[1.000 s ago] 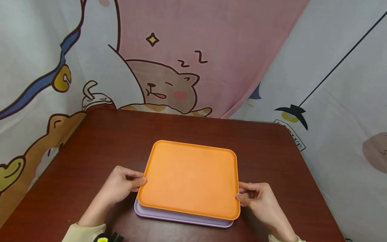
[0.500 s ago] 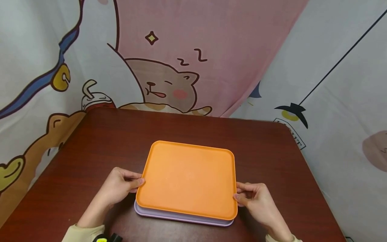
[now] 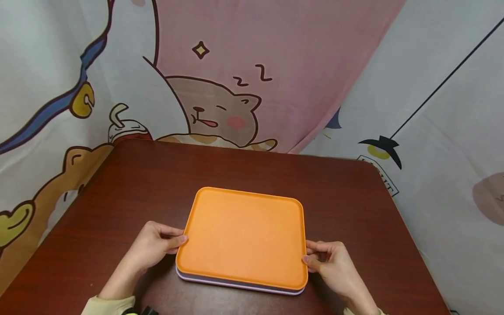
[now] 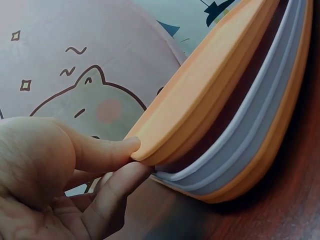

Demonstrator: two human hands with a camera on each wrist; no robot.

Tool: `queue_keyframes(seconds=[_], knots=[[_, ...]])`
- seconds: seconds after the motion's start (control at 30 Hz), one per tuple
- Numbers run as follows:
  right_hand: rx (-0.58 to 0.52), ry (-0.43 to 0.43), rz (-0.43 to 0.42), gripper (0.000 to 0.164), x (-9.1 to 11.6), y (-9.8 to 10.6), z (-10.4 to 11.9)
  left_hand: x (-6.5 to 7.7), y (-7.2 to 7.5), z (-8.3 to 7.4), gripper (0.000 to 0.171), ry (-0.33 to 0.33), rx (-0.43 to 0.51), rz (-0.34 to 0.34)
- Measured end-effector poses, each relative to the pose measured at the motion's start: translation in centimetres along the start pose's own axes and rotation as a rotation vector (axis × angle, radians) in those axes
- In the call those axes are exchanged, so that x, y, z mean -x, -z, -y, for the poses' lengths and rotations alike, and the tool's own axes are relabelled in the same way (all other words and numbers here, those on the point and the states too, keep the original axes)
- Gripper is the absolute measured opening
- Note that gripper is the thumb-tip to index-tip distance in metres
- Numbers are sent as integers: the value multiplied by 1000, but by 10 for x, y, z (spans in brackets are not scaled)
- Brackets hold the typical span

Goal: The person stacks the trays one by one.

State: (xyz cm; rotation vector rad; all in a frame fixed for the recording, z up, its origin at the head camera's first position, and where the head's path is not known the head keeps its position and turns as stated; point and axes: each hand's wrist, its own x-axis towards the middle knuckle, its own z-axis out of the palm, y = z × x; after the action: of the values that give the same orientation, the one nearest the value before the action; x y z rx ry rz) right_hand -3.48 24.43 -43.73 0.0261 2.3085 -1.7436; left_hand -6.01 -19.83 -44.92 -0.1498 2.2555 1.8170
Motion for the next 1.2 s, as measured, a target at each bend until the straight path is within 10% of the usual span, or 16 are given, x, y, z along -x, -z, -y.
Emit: queue_keyframes(seconds=[1.2], knots=[[33,-19,-30,40,5,-2,-4,9,-1,7,22,-26,-24,17]])
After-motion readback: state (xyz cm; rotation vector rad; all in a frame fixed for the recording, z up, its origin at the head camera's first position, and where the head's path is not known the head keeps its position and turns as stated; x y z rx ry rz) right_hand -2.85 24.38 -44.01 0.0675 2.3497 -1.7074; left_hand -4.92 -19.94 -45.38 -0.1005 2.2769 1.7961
